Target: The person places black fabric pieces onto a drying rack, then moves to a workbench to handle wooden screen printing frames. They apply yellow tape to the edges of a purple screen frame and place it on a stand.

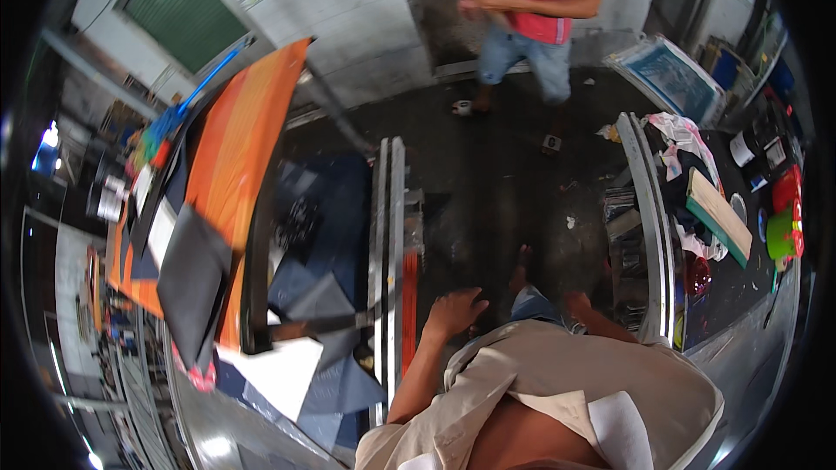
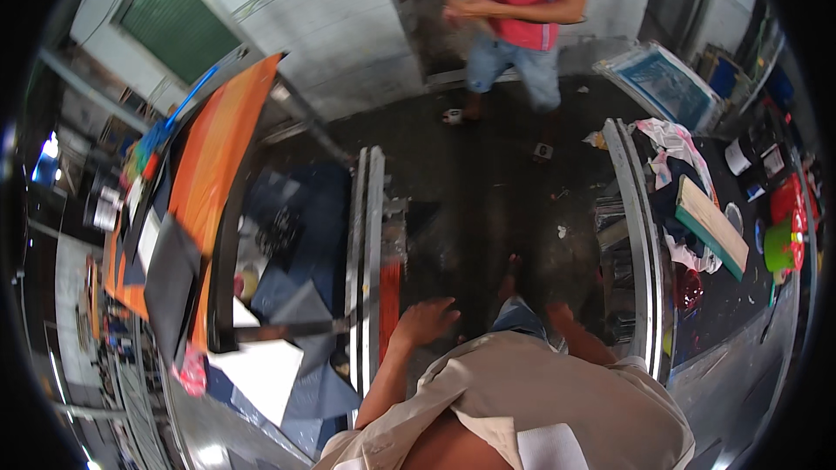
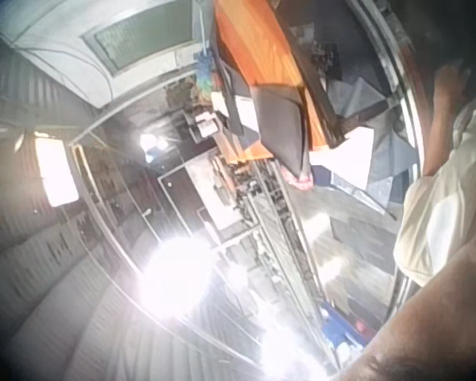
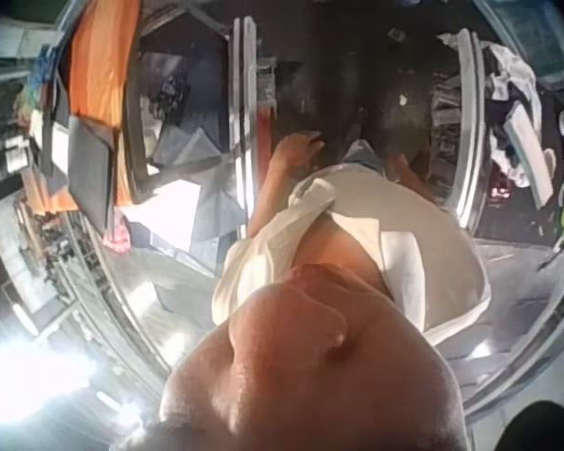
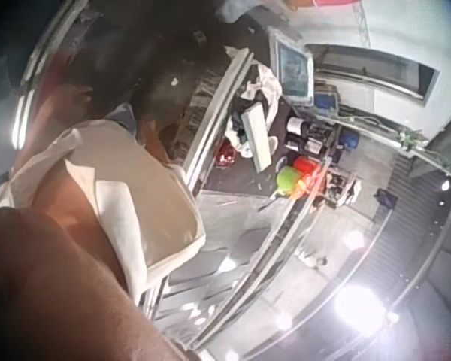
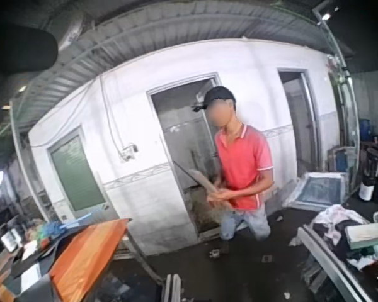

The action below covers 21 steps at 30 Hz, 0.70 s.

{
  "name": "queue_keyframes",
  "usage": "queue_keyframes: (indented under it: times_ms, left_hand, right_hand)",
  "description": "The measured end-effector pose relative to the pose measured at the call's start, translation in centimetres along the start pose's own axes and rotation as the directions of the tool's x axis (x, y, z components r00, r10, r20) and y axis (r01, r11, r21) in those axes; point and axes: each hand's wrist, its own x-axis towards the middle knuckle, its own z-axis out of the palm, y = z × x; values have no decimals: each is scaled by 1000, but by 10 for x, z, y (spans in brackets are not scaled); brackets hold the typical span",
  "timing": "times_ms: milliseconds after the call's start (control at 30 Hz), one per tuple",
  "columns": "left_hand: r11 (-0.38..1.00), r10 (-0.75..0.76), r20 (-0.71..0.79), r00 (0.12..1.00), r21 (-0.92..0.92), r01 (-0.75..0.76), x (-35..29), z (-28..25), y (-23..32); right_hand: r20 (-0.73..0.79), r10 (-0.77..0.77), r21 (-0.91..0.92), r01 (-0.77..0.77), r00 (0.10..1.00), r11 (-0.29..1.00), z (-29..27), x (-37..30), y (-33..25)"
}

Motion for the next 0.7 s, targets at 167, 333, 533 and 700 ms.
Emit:
queue_keyframes:
  times_ms: [167, 333, 533, 700]
  left_hand:
    - [996, 69, -32, 997, -56, -71, 98, -16, -38]
    - [941, -55, -53, 997, -336, 34, 225, -6, -116]
    - [789, -495, -55, 867, -446, 422, 259, 52, -203]
    - [523, -816, -31, 578, -467, 713, 266, 111, -217]
  right_hand:
    - [169, -63, -71, 76, 984, 995, 0, 32, -27]
    - [115, -116, -113, 129, 987, 985, -56, 166, 25]
    - [62, -173, 737, 72, 983, 672, -298, 336, -78]
    - [-72, -533, 323, 525, 843, 788, -483, 433, -235]
